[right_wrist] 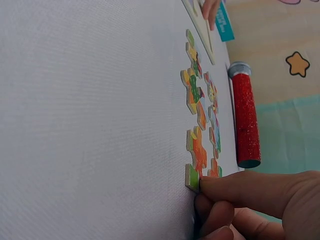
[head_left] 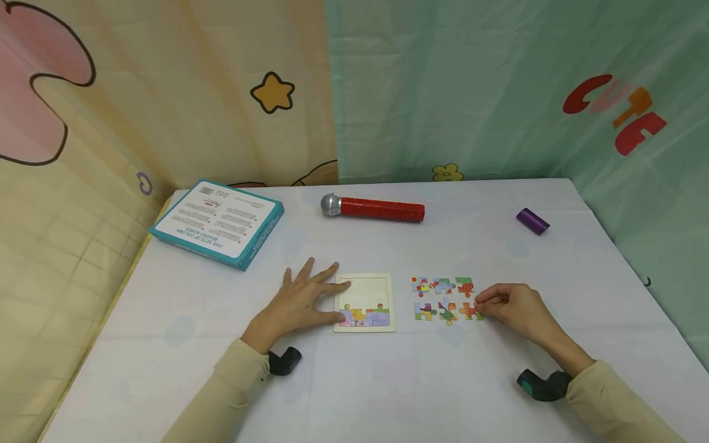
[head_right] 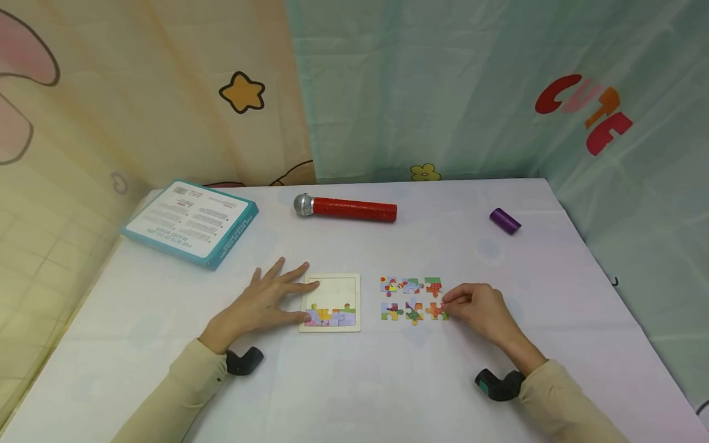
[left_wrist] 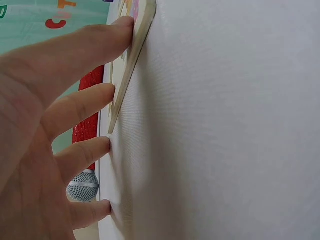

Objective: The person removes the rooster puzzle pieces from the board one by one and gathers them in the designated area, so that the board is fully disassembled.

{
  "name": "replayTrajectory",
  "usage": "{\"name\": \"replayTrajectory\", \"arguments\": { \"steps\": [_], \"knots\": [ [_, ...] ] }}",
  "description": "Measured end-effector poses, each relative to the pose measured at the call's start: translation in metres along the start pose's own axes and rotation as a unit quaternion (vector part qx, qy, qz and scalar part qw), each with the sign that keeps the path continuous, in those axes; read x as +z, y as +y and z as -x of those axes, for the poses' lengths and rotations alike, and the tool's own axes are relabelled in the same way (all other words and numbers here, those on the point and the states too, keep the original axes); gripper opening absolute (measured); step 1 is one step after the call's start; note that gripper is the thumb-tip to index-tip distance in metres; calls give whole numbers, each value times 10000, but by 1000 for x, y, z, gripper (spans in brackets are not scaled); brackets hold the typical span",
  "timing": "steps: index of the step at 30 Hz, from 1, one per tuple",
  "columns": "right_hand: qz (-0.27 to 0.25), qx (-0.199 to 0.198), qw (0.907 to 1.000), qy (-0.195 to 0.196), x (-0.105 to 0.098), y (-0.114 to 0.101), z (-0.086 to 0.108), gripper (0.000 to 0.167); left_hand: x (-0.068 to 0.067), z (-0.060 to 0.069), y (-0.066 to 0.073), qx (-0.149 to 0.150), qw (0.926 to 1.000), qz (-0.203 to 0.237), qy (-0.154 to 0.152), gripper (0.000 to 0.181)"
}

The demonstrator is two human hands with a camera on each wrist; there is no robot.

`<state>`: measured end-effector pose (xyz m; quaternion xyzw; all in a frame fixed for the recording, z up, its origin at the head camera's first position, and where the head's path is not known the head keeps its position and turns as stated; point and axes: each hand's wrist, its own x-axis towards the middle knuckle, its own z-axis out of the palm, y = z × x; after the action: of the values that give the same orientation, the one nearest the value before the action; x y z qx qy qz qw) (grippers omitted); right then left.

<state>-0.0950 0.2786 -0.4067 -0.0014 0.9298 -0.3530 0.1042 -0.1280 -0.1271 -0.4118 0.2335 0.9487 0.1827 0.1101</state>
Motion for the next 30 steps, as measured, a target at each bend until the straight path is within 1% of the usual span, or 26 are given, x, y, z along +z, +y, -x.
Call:
{"name": "replayTrajectory", "arguments": {
  "steps": [6, 8, 10, 13, 15, 19, 23, 26, 30],
  "knots": [
    [-14, 5, 10000, -51, 1, 0, 1, 12, 1, 1, -1, 57, 10000, 58, -20, 63],
    [27, -31, 10000, 26, 0, -1, 1, 13, 0, 2, -1, 83, 9999, 96, -24, 63],
    [76, -139, 9997, 185, 1, -3, 2, 13, -1, 2, -1, 94, 9999, 103, -54, 63],
    [92, -332, 9986, 389, 3, -9, 1, 13, -3, 3, -2, 132, 9998, 29, -117, 67],
    [8, -476, 9979, 436, 8, -14, -1, 13, -4, 4, -2, 166, 9997, -62, -167, 71],
    [-283, -760, 9962, 326, 22, -31, -6, 12, -5, 5, -2, 221, 9993, -132, -286, 77],
    [-524, -1082, 9926, 158, 42, -53, -13, 11, -6, 5, -3, 208, 9991, -143, -349, 79],
    [-656, -1241, 9901, -42, 60, -69, -17, 14, -6, 5, -3, 205, 9990, -143, -359, 80],
    [-671, -1628, 9841, -220, 83, -90, -23, 16, -6, 4, -4, 227, 9990, -177, -330, 80]
  ]
}}
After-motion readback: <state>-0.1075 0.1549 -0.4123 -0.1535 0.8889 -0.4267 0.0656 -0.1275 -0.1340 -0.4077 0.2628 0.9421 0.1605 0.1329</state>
